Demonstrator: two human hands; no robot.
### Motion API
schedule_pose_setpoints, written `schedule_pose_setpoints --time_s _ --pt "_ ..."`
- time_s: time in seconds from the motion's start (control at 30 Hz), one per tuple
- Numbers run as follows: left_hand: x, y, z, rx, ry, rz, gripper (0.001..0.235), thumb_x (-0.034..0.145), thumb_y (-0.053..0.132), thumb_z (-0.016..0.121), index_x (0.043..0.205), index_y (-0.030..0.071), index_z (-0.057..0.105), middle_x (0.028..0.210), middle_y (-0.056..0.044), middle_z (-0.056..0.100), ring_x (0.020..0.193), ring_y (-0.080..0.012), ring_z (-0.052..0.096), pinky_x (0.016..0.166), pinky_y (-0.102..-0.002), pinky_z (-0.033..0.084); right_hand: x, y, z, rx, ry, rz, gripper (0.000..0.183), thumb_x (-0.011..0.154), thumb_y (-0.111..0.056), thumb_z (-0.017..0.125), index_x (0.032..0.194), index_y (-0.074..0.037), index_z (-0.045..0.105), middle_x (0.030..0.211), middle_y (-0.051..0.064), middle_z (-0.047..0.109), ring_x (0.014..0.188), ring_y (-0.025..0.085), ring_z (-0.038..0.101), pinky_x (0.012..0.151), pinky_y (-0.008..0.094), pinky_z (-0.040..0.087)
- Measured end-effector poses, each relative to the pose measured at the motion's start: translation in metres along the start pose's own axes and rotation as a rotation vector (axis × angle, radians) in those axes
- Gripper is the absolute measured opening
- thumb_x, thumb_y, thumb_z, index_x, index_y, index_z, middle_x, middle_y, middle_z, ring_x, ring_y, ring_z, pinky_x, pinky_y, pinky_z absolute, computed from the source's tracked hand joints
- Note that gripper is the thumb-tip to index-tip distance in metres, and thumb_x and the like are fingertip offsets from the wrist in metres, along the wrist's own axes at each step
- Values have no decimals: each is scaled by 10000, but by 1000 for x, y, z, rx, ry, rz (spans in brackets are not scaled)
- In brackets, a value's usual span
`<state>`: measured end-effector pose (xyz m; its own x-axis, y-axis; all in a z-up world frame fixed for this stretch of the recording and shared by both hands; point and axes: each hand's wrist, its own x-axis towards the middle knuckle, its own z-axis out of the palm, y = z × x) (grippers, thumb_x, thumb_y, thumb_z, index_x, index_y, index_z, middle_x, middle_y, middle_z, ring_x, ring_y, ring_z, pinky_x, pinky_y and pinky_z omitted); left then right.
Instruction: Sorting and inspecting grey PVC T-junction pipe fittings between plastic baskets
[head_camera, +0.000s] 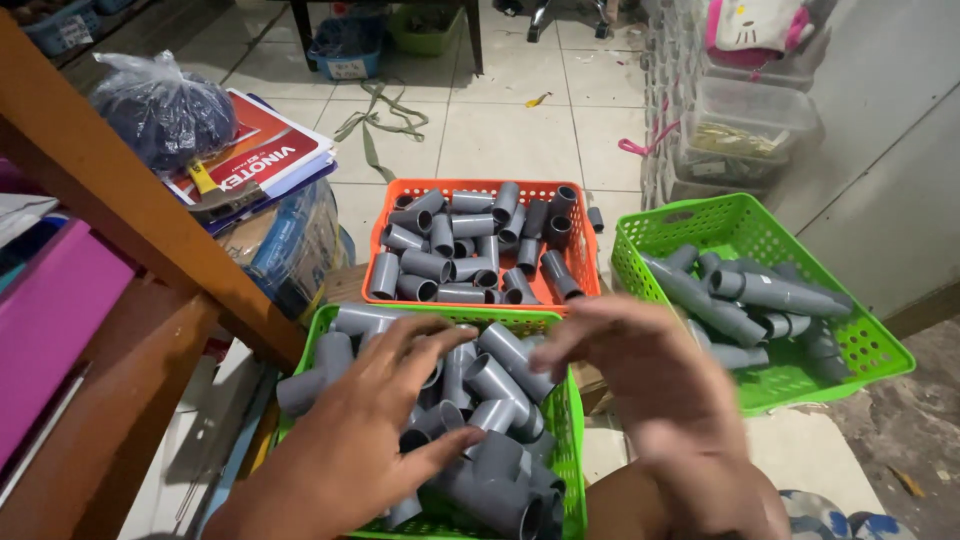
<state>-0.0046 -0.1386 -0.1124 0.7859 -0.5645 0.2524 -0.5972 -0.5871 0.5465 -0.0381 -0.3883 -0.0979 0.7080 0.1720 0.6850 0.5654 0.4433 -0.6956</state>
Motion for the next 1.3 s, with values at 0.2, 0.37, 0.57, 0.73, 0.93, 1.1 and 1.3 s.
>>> schedule_pose_setpoints --time_s 0.2,0.37,0.57,0.73,0.93,1.1,1.3 --pt "7 -18 2 121 -369 -211 661 953 499 684 1492 204 436 1562 -52 329 1386 -338 399 991 -539 435 12 12 0 -809 -634 373 666 974 -537 541 1463 -87 495 1449 164 580 1324 311 576 1053 499 439" --pt "4 -22 7 159 -589 -306 685 993 474 638 1546 185 355 1542 -43 345 1356 -302 388 1016 -500 416 -6 59 -12 -982 -693 358 660 878 -314 802 1420 -56 528 1391 188 543 1269 360 541 1055 434 415" --pt "0 -19 19 240 -663 -256 509 986 462 671 1330 131 496 1303 -104 470 1168 -377 505 923 -512 426 -7 73 -13 -1013 -694 456 653 838 -371 850 1371 -100 589 1376 137 555 1255 326 569 1039 428 438" --pt "-1 -18 18 272 -662 -243 556 970 420 701 1381 113 488 1353 -136 469 1227 -388 490 954 -536 422 -14 70 -16 -998 -754 501 694 783 -378 912 1347 -103 616 1466 191 465 1346 358 493 1092 430 388" --pt "-5 -32 28 294 -571 -185 576 922 368 730 1383 116 494 1320 -138 506 1213 -389 501 943 -547 425 -11 59 -10 -998 -849 573 705 727 -541 903 1256 -145 658 1282 99 561 1215 300 562 967 413 445" --pt "-4 -23 18 238 -643 -224 593 960 345 706 1448 122 453 1387 -146 467 1206 -403 498 945 -551 433 -7 49 2 -939 -955 782 767 667 -478 919 1330 -239 617 1281 2 564 1159 233 624 920 377 475" --pt "-6 -24 26 249 -531 -199 454 970 316 688 1348 130 518 1310 -143 512 1185 -406 520 889 -589 463 -10 47 9 -1061 -965 862 935 621 -454 939 1452 -322 531 1339 -27 585 1171 231 626 963 366 485"
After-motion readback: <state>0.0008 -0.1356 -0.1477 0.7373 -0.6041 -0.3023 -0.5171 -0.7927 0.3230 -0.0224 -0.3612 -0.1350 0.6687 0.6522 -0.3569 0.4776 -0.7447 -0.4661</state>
